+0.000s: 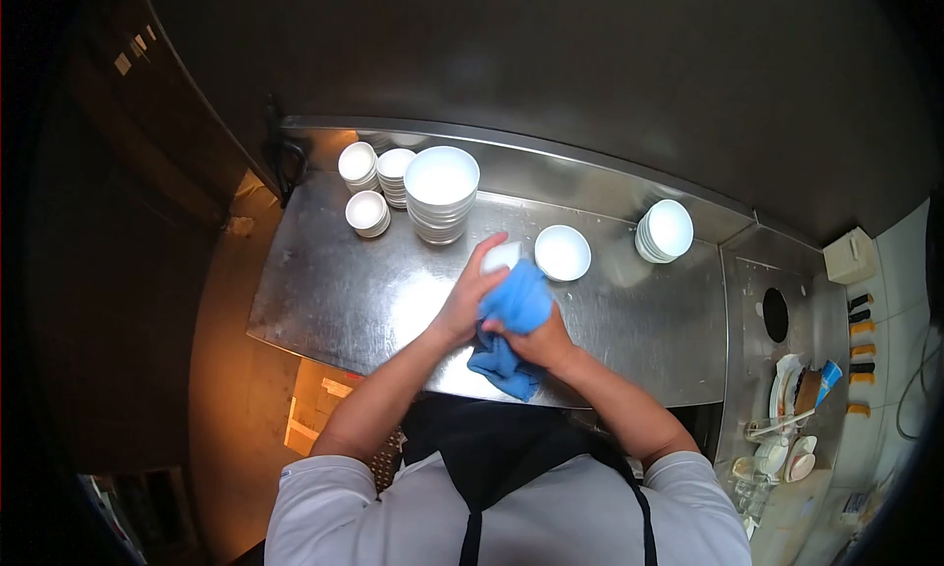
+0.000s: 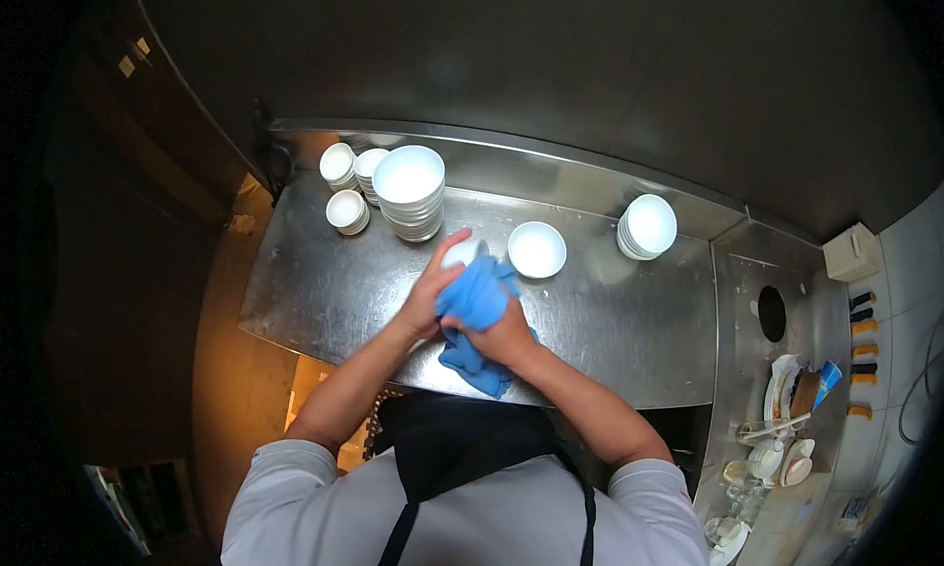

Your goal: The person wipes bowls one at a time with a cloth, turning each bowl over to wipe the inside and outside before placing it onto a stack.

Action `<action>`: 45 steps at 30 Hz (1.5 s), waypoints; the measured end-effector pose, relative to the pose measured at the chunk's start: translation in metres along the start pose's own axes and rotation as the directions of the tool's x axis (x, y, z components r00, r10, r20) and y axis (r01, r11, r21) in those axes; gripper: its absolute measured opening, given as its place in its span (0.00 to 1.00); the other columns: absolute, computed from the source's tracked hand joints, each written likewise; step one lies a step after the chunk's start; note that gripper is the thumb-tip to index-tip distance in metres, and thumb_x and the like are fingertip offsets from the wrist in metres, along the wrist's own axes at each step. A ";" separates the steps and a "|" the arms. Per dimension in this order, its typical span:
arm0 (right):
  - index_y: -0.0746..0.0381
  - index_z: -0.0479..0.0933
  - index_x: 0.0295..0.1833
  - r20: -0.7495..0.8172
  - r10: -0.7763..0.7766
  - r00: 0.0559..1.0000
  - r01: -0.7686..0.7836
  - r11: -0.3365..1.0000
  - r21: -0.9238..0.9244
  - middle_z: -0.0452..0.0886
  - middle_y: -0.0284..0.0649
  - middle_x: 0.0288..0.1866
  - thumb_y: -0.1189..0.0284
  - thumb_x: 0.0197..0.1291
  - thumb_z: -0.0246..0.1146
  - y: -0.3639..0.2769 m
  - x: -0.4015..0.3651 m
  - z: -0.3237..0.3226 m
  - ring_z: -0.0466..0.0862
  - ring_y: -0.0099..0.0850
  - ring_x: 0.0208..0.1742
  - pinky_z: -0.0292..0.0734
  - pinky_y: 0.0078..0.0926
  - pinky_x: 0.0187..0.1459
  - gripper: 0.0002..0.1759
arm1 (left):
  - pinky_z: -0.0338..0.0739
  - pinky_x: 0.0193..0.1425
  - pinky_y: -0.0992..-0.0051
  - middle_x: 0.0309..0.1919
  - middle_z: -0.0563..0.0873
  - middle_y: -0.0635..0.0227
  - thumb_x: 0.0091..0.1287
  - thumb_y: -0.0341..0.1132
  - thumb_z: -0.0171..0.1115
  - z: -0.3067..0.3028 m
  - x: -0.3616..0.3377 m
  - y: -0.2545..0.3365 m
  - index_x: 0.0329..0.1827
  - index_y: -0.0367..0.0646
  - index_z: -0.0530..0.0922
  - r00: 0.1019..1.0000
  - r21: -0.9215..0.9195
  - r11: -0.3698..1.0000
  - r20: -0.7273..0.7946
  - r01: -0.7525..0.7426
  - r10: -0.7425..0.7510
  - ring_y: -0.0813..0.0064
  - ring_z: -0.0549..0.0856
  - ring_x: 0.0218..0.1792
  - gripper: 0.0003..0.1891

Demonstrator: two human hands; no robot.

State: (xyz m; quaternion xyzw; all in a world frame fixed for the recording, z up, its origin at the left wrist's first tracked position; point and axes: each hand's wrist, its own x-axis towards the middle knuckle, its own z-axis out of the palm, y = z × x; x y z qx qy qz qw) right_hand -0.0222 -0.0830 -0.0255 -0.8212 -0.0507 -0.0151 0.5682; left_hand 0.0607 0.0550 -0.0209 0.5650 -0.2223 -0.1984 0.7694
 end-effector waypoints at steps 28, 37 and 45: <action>0.62 0.77 0.58 0.021 0.012 1.000 -0.013 0.997 0.077 0.81 0.45 0.55 0.73 0.53 0.73 0.007 -0.016 -0.006 0.82 0.41 0.56 0.75 0.35 0.60 0.26 | 0.75 0.66 0.62 0.57 0.80 0.57 0.71 0.44 0.60 0.008 -0.031 -0.020 0.78 0.44 0.54 0.968 -0.533 0.811 0.070 0.242 -0.242 0.62 0.81 0.57 0.36; 0.59 0.83 0.46 -0.265 -0.383 0.885 0.156 0.780 -0.607 0.80 0.46 0.45 0.79 0.45 0.70 -0.014 -0.009 -0.072 0.80 0.47 0.45 0.74 0.44 0.48 0.18 | 0.75 0.66 0.54 0.60 0.80 0.57 0.76 0.57 0.45 -0.014 -0.013 0.016 0.67 0.44 0.71 0.858 -0.663 0.593 0.156 0.458 -0.489 0.59 0.81 0.61 0.29; 0.64 0.76 0.57 0.182 -0.392 0.902 0.432 0.791 -0.434 0.75 0.53 0.61 0.64 0.45 0.76 -0.029 -0.007 -0.038 0.74 0.54 0.64 0.68 0.45 0.67 0.33 | 0.80 0.60 0.60 0.56 0.83 0.57 0.76 0.53 0.48 0.008 0.002 0.015 0.64 0.41 0.73 0.775 -0.536 0.572 0.306 0.621 -0.553 0.64 0.84 0.54 0.26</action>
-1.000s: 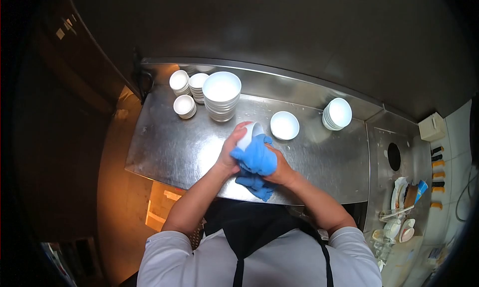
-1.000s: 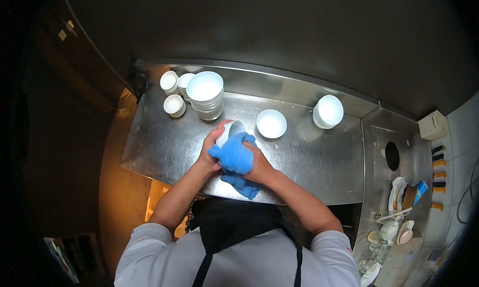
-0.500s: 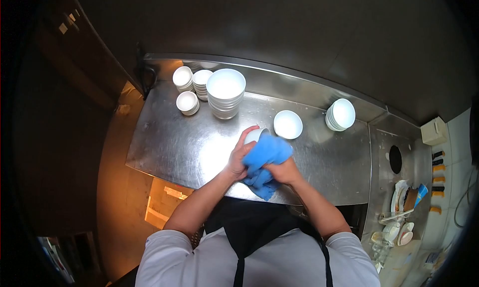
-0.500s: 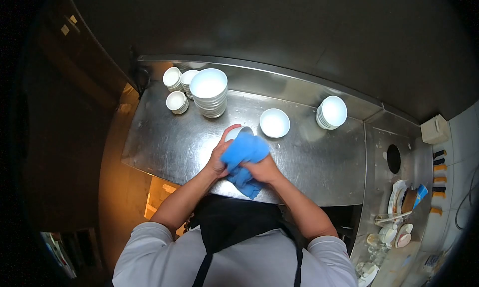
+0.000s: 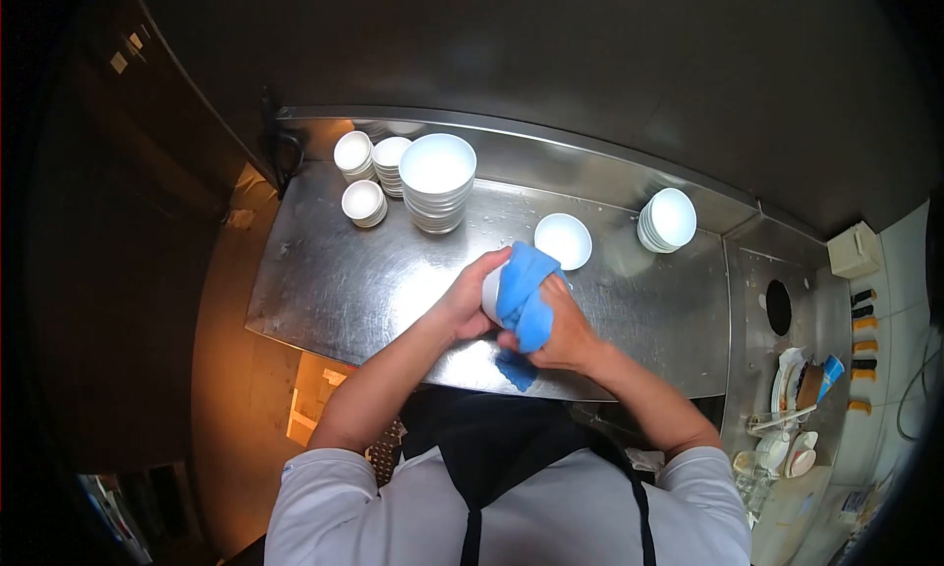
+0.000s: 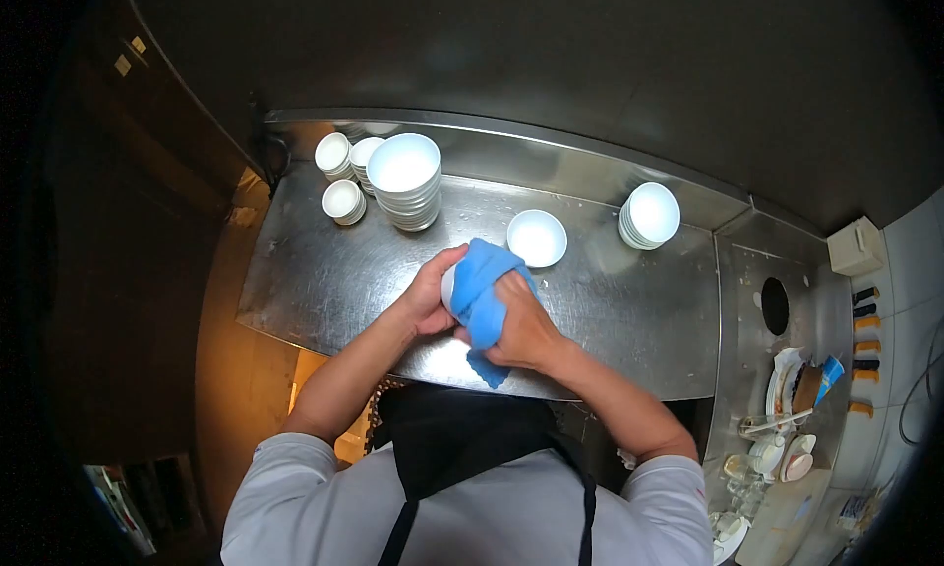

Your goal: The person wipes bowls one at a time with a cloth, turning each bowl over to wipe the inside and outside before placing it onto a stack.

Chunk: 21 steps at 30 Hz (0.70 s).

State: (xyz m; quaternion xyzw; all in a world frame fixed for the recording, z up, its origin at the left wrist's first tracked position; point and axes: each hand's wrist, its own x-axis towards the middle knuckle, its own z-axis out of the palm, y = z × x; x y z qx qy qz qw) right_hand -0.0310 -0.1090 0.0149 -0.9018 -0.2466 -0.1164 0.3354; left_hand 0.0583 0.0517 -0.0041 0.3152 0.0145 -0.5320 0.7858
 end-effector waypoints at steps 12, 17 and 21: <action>0.65 0.74 0.61 0.071 0.409 0.910 -0.391 0.786 0.480 0.78 0.50 0.59 0.61 0.49 0.80 -0.002 -0.002 0.031 0.77 0.46 0.63 0.71 0.41 0.64 0.36 | 0.83 0.52 0.70 0.48 0.85 0.56 0.74 0.49 0.52 -0.025 0.021 -0.010 0.62 0.40 0.74 0.958 0.191 0.951 -0.108 -0.243 0.266 0.66 0.87 0.45 0.23; 0.65 0.75 0.58 -0.158 0.177 0.971 -0.184 0.983 -0.030 0.80 0.48 0.54 0.62 0.41 0.82 0.012 0.002 0.045 0.78 0.44 0.59 0.73 0.41 0.62 0.38 | 0.84 0.48 0.71 0.42 0.86 0.62 0.76 0.53 0.48 -0.018 0.011 0.016 0.57 0.39 0.78 0.998 0.247 0.969 -0.048 -0.027 0.040 0.71 0.87 0.41 0.25; 0.65 0.70 0.64 0.134 0.455 0.881 -0.418 0.613 0.670 0.79 0.40 0.57 0.70 0.46 0.80 -0.001 0.008 0.019 0.79 0.32 0.58 0.74 0.34 0.61 0.39 | 0.76 0.64 0.68 0.52 0.83 0.59 0.76 0.47 0.53 -0.010 0.013 -0.007 0.60 0.40 0.75 0.877 0.276 0.882 -0.193 -0.381 0.440 0.69 0.81 0.57 0.21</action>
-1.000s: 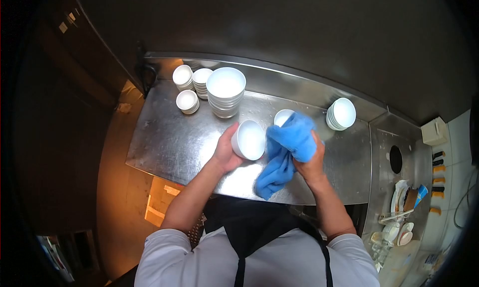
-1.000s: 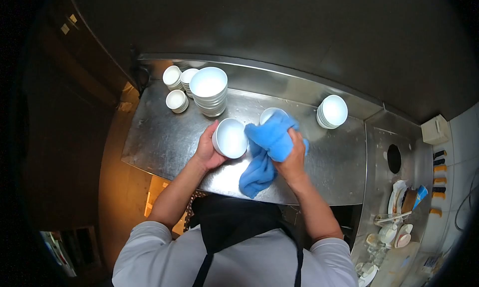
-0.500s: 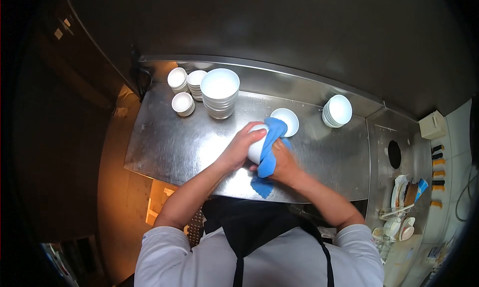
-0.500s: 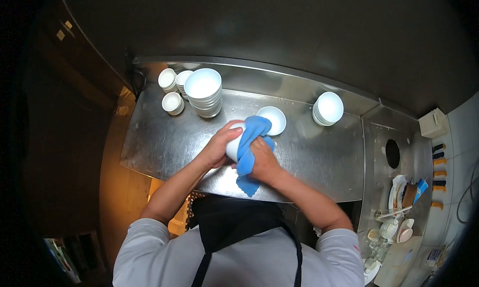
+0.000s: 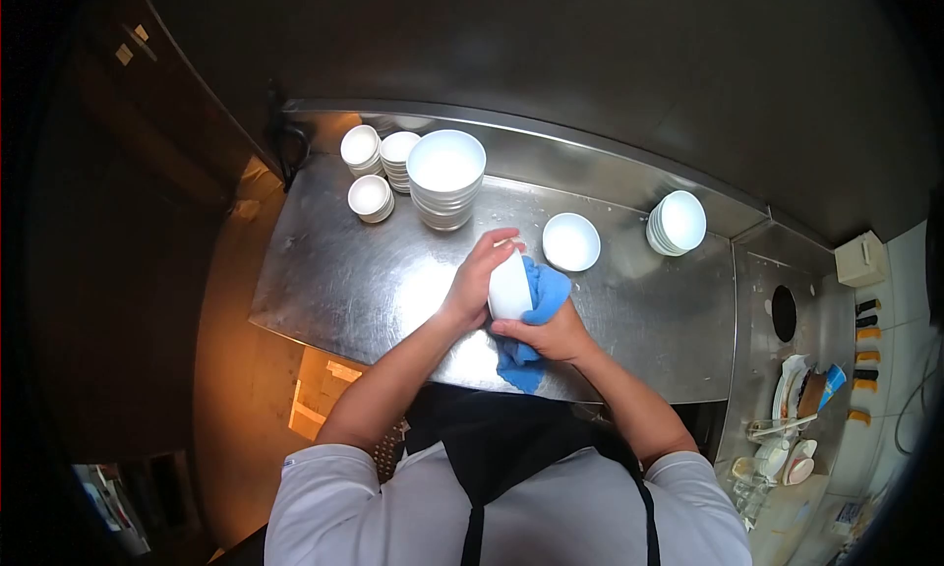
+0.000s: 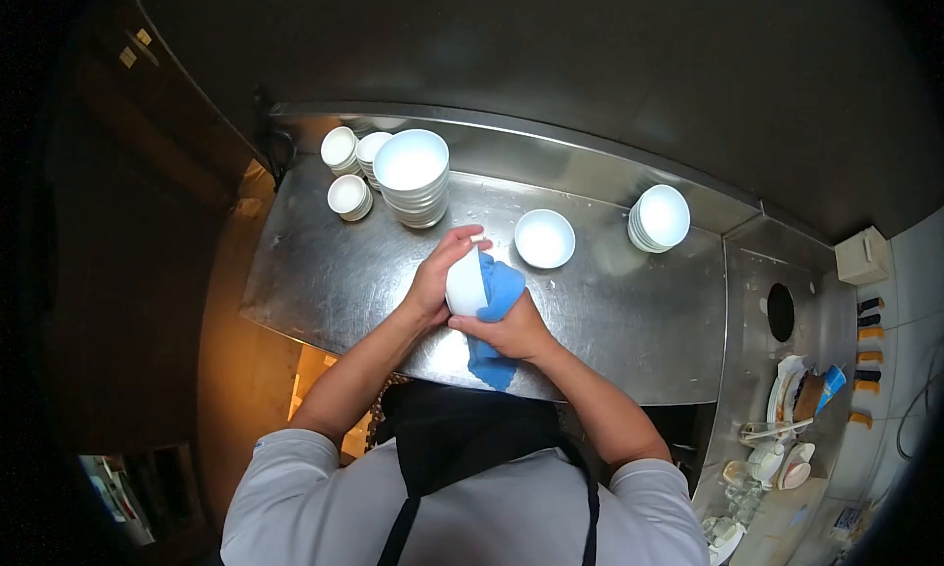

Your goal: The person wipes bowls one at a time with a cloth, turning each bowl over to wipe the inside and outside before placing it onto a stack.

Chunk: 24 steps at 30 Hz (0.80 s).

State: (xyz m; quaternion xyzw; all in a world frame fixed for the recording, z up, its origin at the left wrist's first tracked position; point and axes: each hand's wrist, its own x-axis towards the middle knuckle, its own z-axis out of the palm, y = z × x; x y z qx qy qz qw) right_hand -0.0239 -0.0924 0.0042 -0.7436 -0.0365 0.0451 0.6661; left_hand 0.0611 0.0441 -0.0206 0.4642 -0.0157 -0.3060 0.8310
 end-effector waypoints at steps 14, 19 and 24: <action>0.66 0.82 0.47 -0.833 0.037 0.553 0.211 0.960 0.183 0.86 0.38 0.43 0.69 0.63 0.70 0.056 0.008 -0.050 0.84 0.30 0.44 0.79 0.31 0.49 0.12 | 0.69 0.73 0.59 0.65 0.76 0.56 0.77 0.41 0.54 -0.012 -0.022 -0.002 0.67 0.35 0.69 0.967 -0.329 0.928 0.233 0.176 -0.100 0.62 0.76 0.65 0.23; 0.66 0.81 0.52 -0.362 -0.604 0.710 0.183 0.655 -0.733 0.86 0.46 0.45 0.67 0.64 0.67 0.025 -0.015 0.001 0.86 0.35 0.46 0.80 0.34 0.51 0.16 | 0.78 0.55 0.74 0.47 0.87 0.65 0.75 0.37 0.59 -0.012 -0.012 -0.048 0.61 0.36 0.75 0.992 0.084 0.991 0.083 -0.107 0.100 0.78 0.84 0.47 0.17; 0.64 0.78 0.59 -0.449 -0.368 0.814 0.205 0.906 -0.370 0.83 0.44 0.55 0.59 0.69 0.62 0.006 0.009 -0.014 0.84 0.33 0.54 0.79 0.34 0.56 0.22 | 0.78 0.57 0.70 0.40 0.89 0.60 0.69 0.32 0.64 0.014 -0.038 -0.031 0.49 0.37 0.83 0.983 0.549 0.816 0.133 -0.181 0.129 0.71 0.86 0.46 0.10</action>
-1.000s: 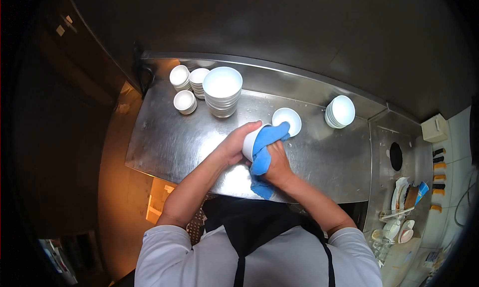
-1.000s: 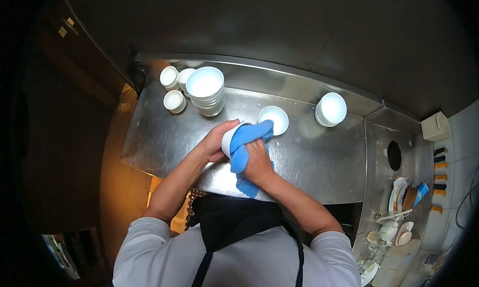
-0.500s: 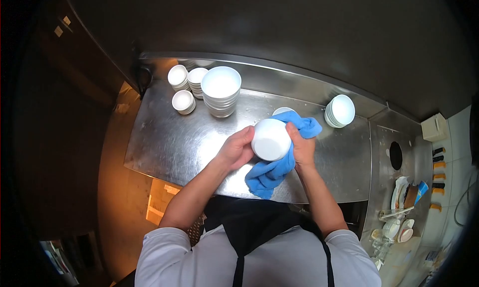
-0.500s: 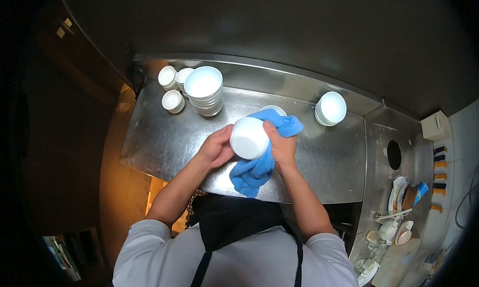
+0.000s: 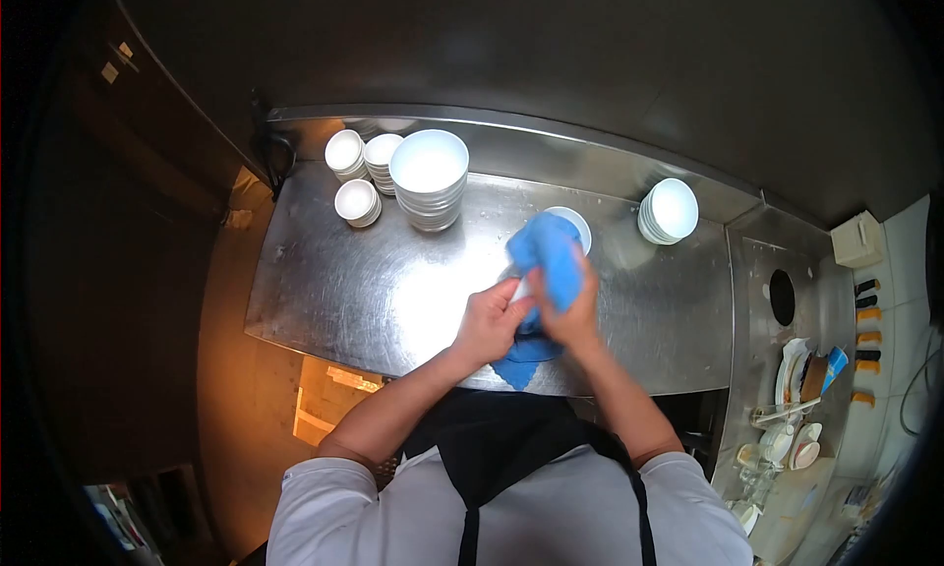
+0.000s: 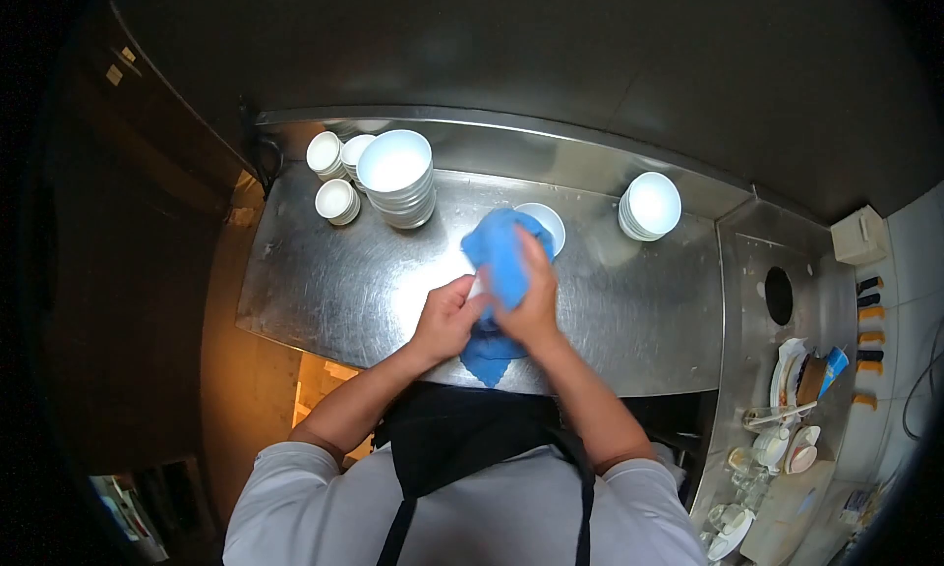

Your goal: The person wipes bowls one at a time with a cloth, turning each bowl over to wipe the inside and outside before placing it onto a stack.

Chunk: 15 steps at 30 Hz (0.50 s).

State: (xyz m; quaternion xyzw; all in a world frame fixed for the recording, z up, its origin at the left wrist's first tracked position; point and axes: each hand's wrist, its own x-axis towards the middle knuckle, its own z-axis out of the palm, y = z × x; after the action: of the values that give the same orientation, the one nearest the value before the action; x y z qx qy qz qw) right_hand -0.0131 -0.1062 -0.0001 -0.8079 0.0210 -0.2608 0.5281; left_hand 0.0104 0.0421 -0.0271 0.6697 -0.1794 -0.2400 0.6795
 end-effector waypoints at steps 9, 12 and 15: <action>0.63 0.74 0.63 0.366 0.534 0.762 -0.526 0.182 0.831 0.80 0.42 0.59 0.48 0.76 0.49 0.022 -0.013 0.023 0.82 0.33 0.57 0.77 0.32 0.60 0.30 | 0.74 0.63 0.57 0.43 0.89 0.59 0.59 0.28 0.70 -0.019 0.033 0.052 0.45 0.39 0.86 0.623 0.589 0.434 0.157 -0.682 0.766 0.60 0.87 0.47 0.11; 0.64 0.74 0.63 0.358 0.530 0.769 -0.541 0.240 0.806 0.81 0.43 0.57 0.47 0.74 0.51 -0.002 -0.012 0.008 0.83 0.35 0.56 0.78 0.36 0.60 0.31 | 0.73 0.62 0.60 0.44 0.90 0.65 0.57 0.25 0.69 -0.061 0.051 0.078 0.45 0.43 0.86 0.556 0.792 0.195 0.209 -0.578 0.804 0.67 0.87 0.47 0.12; 0.66 0.73 0.63 0.329 0.532 0.780 -0.499 0.212 0.840 0.82 0.45 0.57 0.45 0.73 0.52 0.014 0.001 -0.026 0.83 0.37 0.56 0.78 0.38 0.61 0.33 | 0.73 0.52 0.65 0.33 0.89 0.66 0.59 0.26 0.63 -0.106 0.068 0.094 0.37 0.45 0.84 0.632 0.905 0.062 0.244 -0.421 0.736 0.69 0.87 0.40 0.06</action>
State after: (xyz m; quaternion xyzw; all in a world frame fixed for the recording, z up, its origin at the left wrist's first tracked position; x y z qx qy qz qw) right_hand -0.0205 -0.1347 -0.0039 -0.3361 0.1532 -0.0518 0.9278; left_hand 0.1339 0.0901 0.0568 0.8156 -0.4352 0.2980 0.2381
